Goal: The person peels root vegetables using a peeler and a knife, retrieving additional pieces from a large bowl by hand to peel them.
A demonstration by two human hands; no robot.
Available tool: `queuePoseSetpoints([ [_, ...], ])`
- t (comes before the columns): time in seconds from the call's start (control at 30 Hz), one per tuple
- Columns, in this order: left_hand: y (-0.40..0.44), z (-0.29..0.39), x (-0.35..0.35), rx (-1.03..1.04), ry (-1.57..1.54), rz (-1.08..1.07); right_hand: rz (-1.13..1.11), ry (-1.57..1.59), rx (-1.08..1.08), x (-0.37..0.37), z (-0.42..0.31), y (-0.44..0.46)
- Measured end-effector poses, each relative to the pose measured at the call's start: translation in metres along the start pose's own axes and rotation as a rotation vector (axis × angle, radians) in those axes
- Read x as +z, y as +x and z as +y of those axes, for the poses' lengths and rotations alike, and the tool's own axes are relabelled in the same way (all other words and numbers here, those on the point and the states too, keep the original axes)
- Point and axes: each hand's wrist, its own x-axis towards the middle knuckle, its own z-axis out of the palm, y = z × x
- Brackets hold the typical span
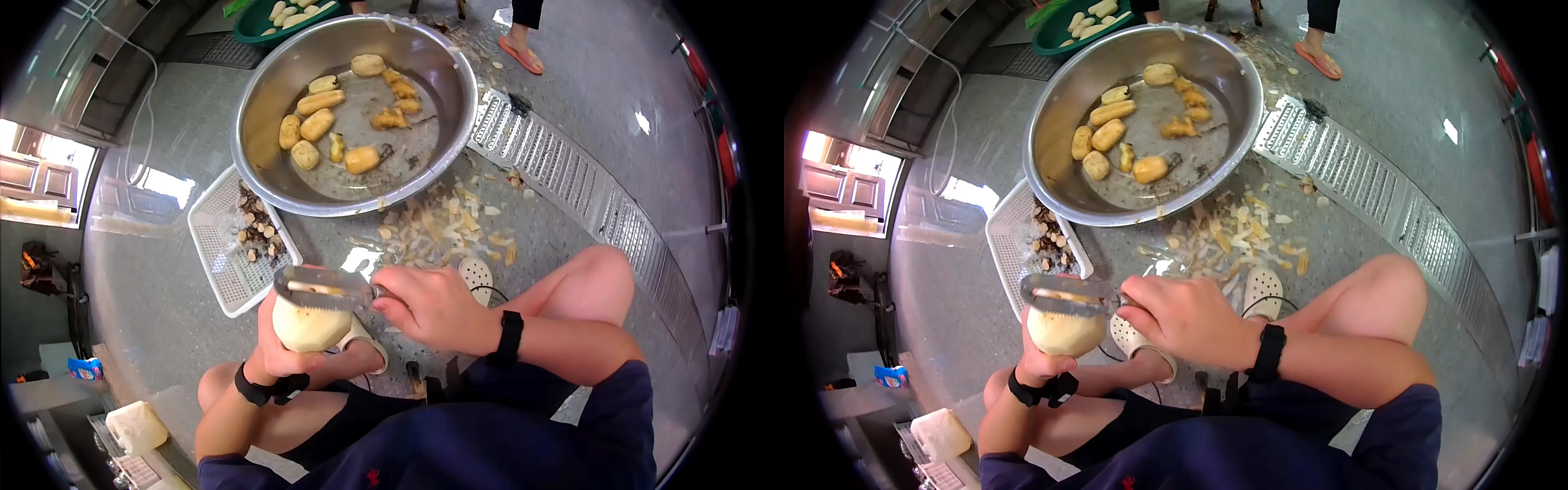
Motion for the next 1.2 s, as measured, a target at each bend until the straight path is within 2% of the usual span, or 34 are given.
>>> queuePoseSetpoints([
  [0.07,0.0,-0.006,0.001,0.006,0.074,0.039,-0.049,0.02,0.192,0.007,0.006,-0.003],
  [0.1,0.0,-0.005,0.001,0.086,0.09,0.002,-0.072,0.031,0.286,0.012,0.012,-0.005],
  [0.2,0.005,0.005,0.001,0.304,0.071,-0.129,0.116,0.086,0.442,0.014,0.063,-0.01],
  [0.33,0.006,0.006,-0.01,0.354,0.378,-0.038,0.051,0.305,0.411,0.011,0.048,0.008],
  [0.4,0.013,0.015,0.0,0.428,0.716,0.003,-0.05,0.487,0.451,0.004,0.017,0.011],
  [0.47,0.016,0.012,0.008,0.475,0.959,0.039,-0.018,0.705,0.472,0.007,-0.002,0.009],
  [0.57,0.024,0.009,0.017,0.672,1.155,0.067,-0.054,0.948,0.556,0.009,-0.006,0.007],
  [0.63,0.022,0.008,0.02,0.644,1.188,0.09,-0.107,1.012,0.635,0.009,-0.005,0.006],
  [0.73,0.022,0.012,0.024,0.608,1.234,0.093,-0.018,1.071,0.473,0.012,-0.006,0.007],
  [0.8,0.023,0.009,0.018,0.653,1.273,0.077,0.013,0.774,0.376,0.008,-0.006,0.008],
  [0.93,0.026,0.004,0.011,0.671,1.237,0.208,0.038,0.157,0.105,0.001,0.01,0.002],
  [1.03,0.028,0.003,0.011,0.567,1.148,0.254,0.057,-0.025,-0.055,0.004,0.008,-0.001],
  [1.07,0.03,0.004,0.01,0.525,1.219,0.219,0.05,-0.067,-0.061,0.003,0.007,0.0],
  [1.13,0.028,0.002,0.011,0.569,1.187,0.207,0.037,-0.148,-0.065,0.002,0.004,0.0],
  [1.2,0.028,0.0,0.011,0.602,1.191,0.232,0.039,-0.09,0.03,0.003,0.004,0.0],
])
